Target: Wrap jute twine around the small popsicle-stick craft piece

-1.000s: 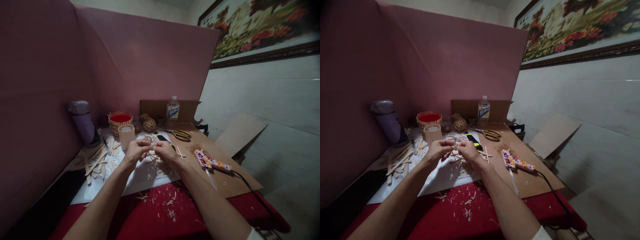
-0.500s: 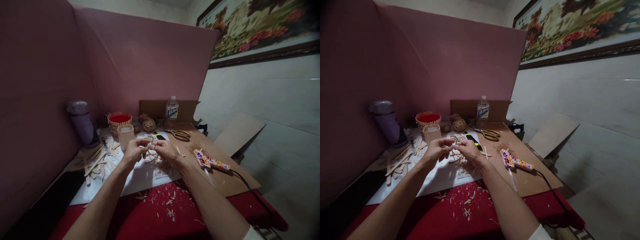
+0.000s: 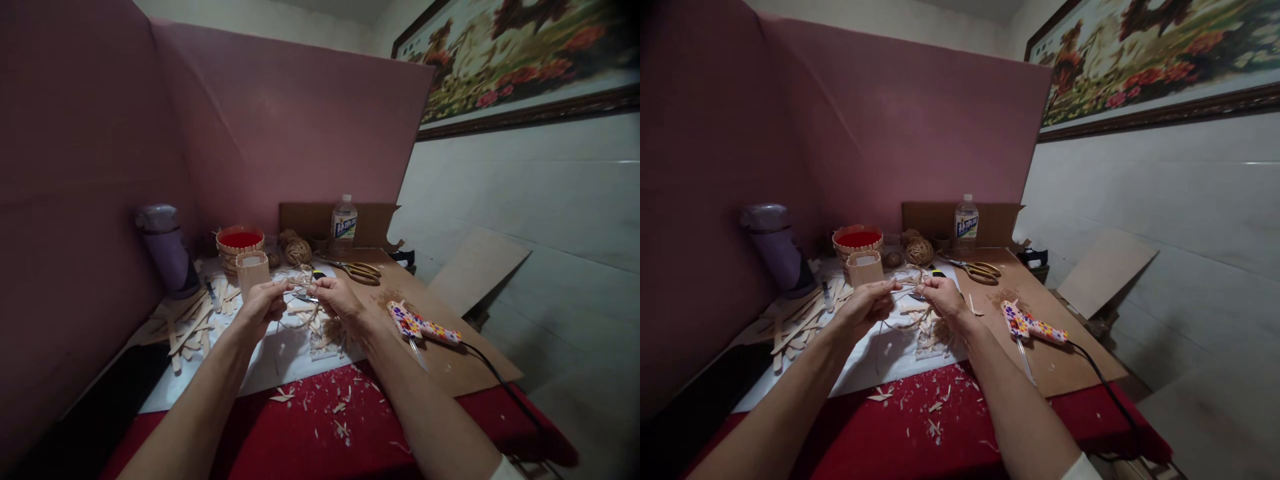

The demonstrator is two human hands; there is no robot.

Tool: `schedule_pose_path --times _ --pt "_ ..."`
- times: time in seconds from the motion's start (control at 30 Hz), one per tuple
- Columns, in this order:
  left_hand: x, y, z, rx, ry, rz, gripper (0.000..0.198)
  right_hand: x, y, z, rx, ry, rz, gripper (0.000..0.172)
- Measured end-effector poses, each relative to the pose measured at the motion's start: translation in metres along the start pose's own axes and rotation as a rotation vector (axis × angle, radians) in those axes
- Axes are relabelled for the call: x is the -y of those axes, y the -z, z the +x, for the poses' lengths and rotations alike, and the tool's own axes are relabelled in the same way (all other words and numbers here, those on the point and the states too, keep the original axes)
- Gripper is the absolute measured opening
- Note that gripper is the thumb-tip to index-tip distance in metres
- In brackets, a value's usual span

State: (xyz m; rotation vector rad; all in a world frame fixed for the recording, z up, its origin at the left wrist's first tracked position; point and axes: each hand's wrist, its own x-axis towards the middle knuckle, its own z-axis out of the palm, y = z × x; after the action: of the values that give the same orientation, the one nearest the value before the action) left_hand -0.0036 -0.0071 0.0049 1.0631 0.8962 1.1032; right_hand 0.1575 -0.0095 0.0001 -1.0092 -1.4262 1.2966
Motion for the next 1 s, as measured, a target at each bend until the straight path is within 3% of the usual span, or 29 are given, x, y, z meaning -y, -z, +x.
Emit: schedule_pose_path --times 0.17,0.37,0.5,0.63,0.87,1.0 --pt "0.004 0.005 0.008 -0.273 -0.169 0.248 0.031 0.0 0.002 0.001 0.027 -0.021 0.038 0.023" --pt "0.001 0.009 0.005 -0.519 -0.358 0.811 0.023 -0.003 0.004 0.002 0.039 -0.032 0.071 0.021" --pt "0.006 -0.001 0.005 -0.336 -0.472 0.82 0.02 -0.006 0.002 0.002 0.02 -0.045 0.034 0.024" --pt "0.015 -0.01 0.008 -0.162 -0.371 0.696 0.02 -0.003 -0.002 0.0 0.006 -0.039 -0.012 0.024" --pt "0.012 -0.009 0.003 -0.292 -0.415 0.872 0.021 -0.001 -0.005 -0.001 -0.04 -0.005 -0.104 0.02" --pt "0.009 -0.015 -0.003 -0.192 -0.439 0.871 0.024 -0.011 -0.005 0.005 -0.123 0.102 -0.128 0.017"
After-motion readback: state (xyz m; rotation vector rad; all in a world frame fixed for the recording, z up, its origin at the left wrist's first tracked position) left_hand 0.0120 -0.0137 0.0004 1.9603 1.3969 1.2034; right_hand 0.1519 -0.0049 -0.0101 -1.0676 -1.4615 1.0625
